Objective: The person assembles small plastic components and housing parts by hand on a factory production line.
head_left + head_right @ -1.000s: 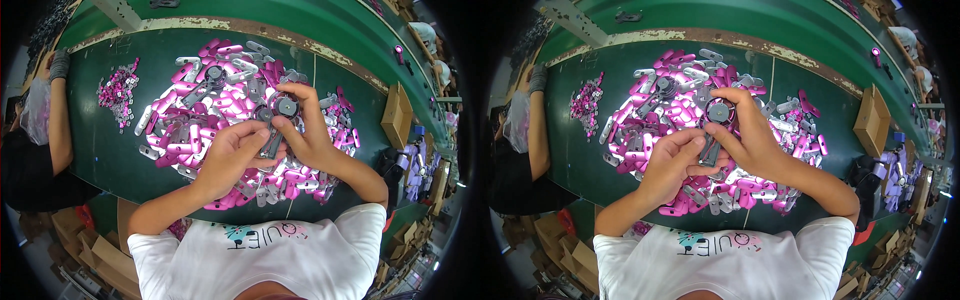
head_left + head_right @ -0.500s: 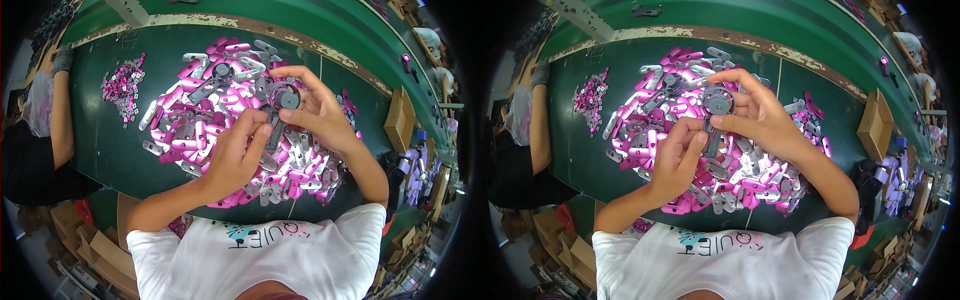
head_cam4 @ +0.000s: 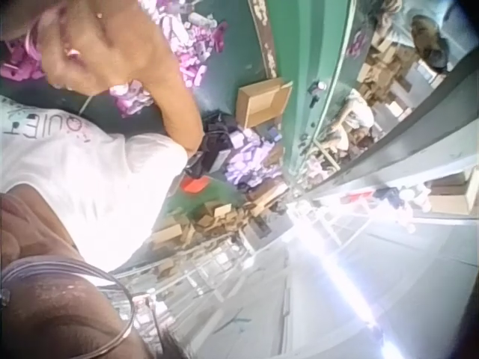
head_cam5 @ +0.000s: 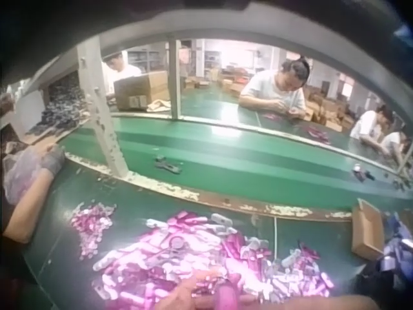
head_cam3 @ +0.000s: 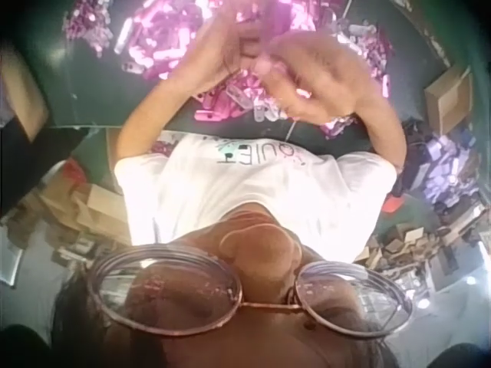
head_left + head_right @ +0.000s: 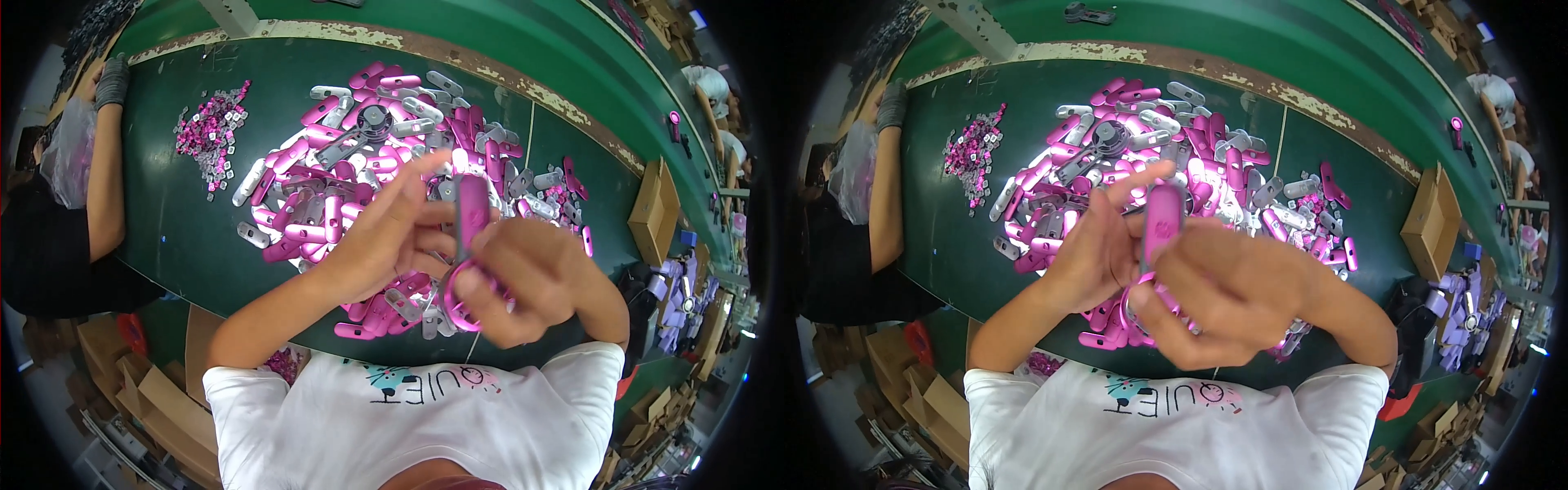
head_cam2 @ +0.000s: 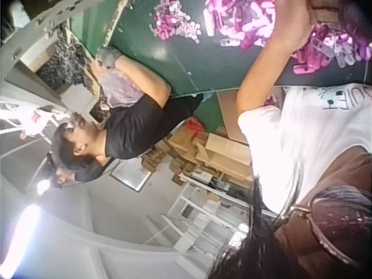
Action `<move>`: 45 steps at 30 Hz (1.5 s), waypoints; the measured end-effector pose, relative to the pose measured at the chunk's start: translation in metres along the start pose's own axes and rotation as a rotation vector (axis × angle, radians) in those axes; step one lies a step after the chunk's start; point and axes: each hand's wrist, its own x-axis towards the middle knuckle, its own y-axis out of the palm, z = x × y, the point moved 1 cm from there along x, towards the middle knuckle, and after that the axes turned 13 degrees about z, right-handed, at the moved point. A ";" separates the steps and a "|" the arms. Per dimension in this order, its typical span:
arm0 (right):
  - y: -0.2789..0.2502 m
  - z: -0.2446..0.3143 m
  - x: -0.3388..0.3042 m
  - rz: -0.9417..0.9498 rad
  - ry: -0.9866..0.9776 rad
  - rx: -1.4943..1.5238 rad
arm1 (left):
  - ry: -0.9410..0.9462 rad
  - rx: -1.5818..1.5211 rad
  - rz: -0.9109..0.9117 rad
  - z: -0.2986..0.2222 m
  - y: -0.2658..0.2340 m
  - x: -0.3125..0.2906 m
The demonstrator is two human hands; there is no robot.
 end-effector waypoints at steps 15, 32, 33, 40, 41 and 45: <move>0.016 -0.010 0.010 0.201 0.751 0.766 | 0.119 0.306 0.029 -0.003 0.000 0.003; 0.003 -0.026 -0.003 0.067 0.737 1.183 | -0.044 0.496 0.054 -0.012 0.009 -0.008; 0.000 -0.024 -0.004 0.082 0.777 1.197 | -0.048 0.553 0.034 -0.012 0.008 -0.008; -0.010 -0.026 -0.015 0.365 0.811 1.209 | 0.086 0.789 0.059 -0.015 0.008 -0.010; -0.010 -0.028 -0.012 0.420 0.761 1.174 | 0.132 0.904 0.090 -0.015 0.006 -0.011; -0.004 -0.025 -0.019 0.467 0.745 1.131 | 0.066 0.866 0.073 -0.019 0.008 -0.011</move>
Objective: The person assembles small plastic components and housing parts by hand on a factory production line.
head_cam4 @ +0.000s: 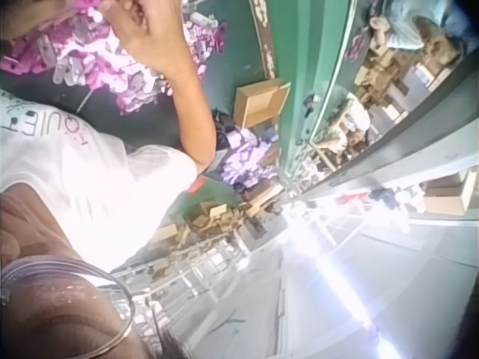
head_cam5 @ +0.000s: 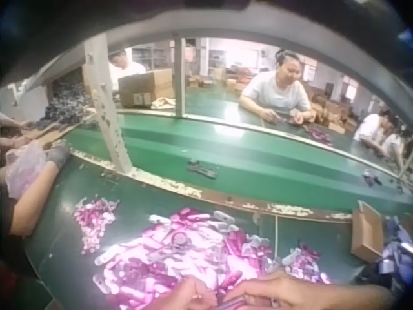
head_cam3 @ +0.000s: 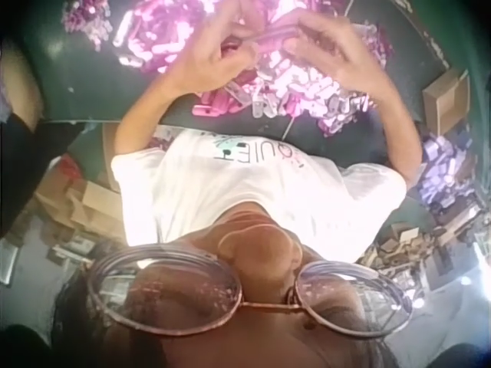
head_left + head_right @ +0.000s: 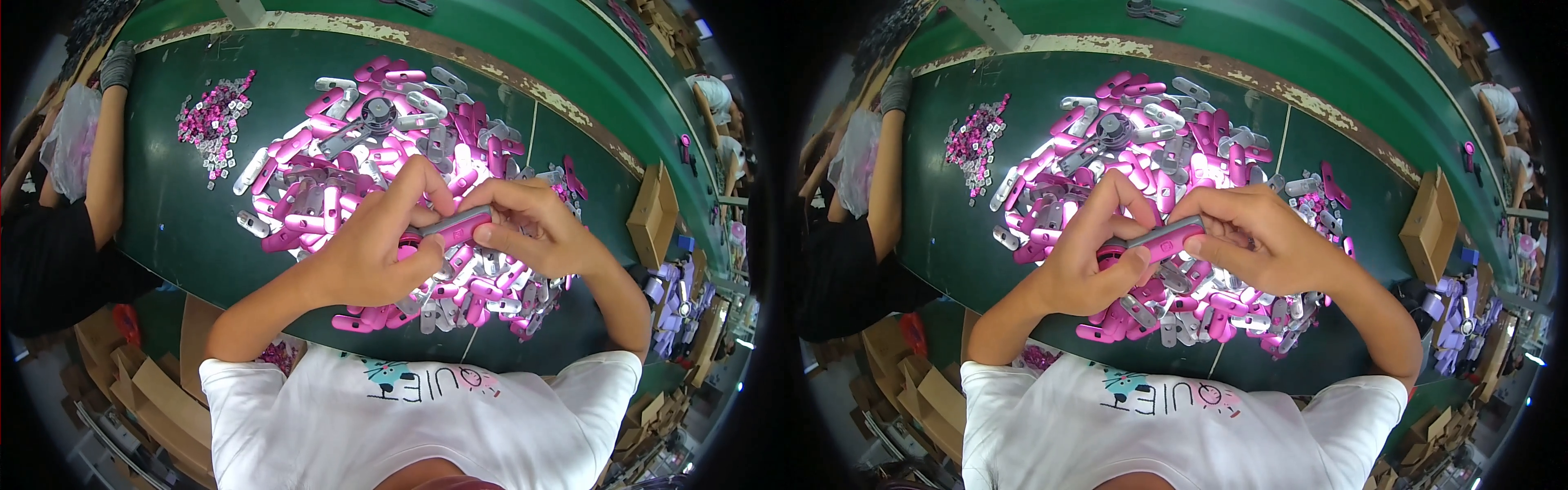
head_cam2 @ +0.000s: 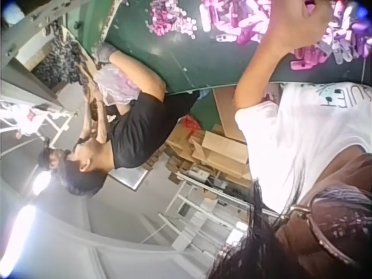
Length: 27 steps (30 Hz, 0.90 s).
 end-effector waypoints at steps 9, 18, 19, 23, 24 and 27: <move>0.015 -0.004 -0.018 0.049 0.043 0.397 | 0.220 0.338 0.257 0.009 -0.001 -0.006; 0.016 0.014 -0.019 -0.084 0.068 0.204 | 0.056 0.225 0.132 0.002 -0.004 0.001; 0.019 0.011 -0.020 -0.138 0.078 0.319 | 0.058 0.194 0.064 -0.001 -0.001 0.002; 0.026 0.007 -0.022 -0.162 0.086 0.310 | 0.147 0.241 0.079 0.004 0.000 0.003; 0.029 0.005 -0.024 -0.166 0.080 0.339 | 0.136 0.243 0.112 0.005 -0.001 0.003; 0.029 -0.001 -0.028 -0.143 0.073 0.380 | 0.091 0.335 0.169 0.006 0.001 0.002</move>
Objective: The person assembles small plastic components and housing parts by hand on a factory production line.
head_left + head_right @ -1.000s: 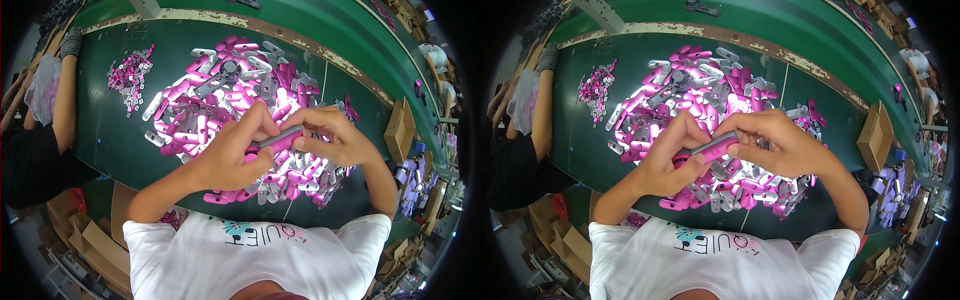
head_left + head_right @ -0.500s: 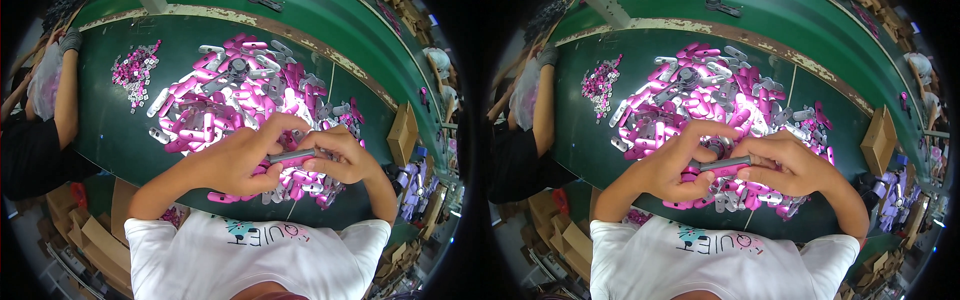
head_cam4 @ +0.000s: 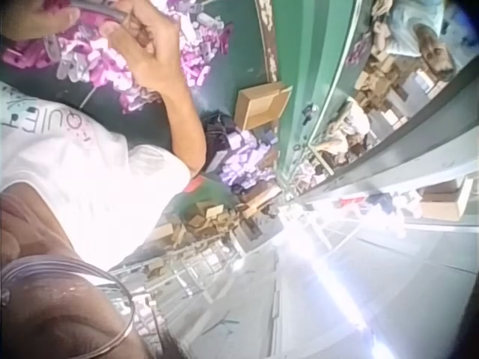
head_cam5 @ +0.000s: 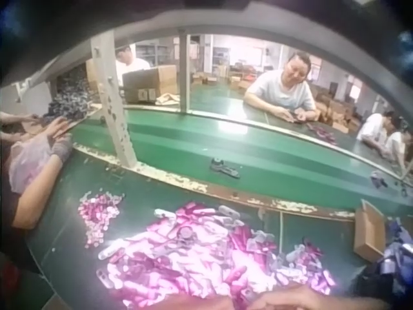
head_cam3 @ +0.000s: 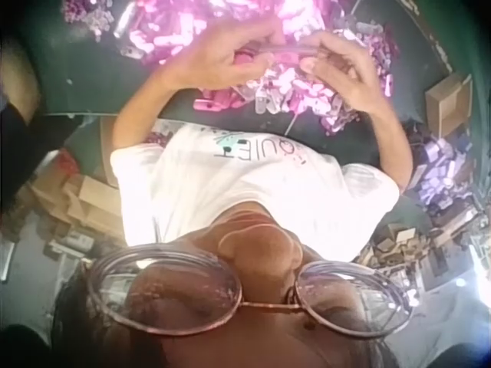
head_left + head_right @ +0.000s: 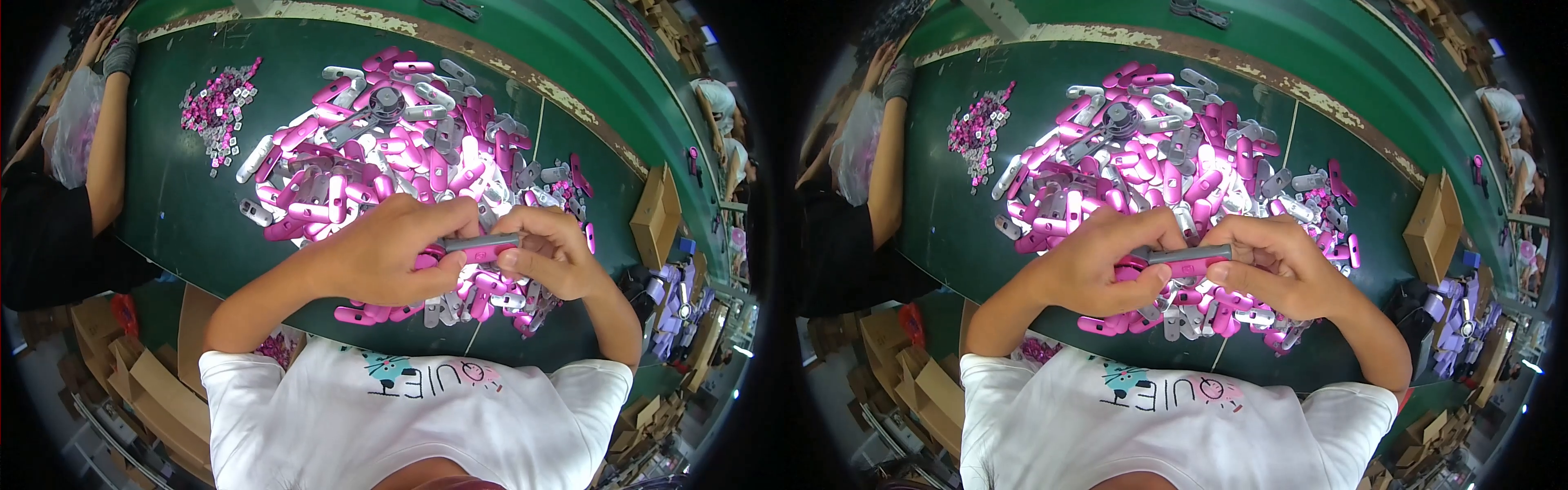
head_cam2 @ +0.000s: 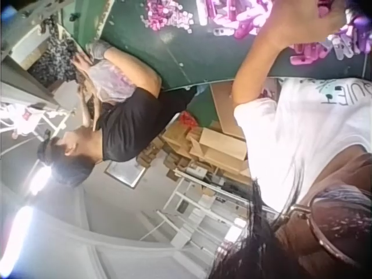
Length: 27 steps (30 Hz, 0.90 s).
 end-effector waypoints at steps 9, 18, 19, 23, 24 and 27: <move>-0.154 -0.001 0.050 -0.919 -0.159 -1.189 | 0.058 0.676 -0.643 0.007 -0.005 0.001; -0.275 -0.053 0.056 -1.161 0.135 -1.722 | -0.029 0.788 -0.489 0.024 -0.007 0.016; -0.238 -0.040 0.049 -0.990 -0.007 -1.604 | -0.036 0.792 -0.497 0.026 -0.008 0.014; -0.107 -0.026 -0.015 -0.592 -0.070 -1.247 | -0.102 0.778 -0.481 0.024 -0.004 0.010; -0.092 -0.025 -0.028 -0.602 0.005 -1.181 | -0.091 0.772 -0.473 0.025 -0.003 0.013; -0.088 -0.046 -0.050 -0.539 -0.082 -1.045 | -0.007 0.779 -0.378 0.019 0.009 0.020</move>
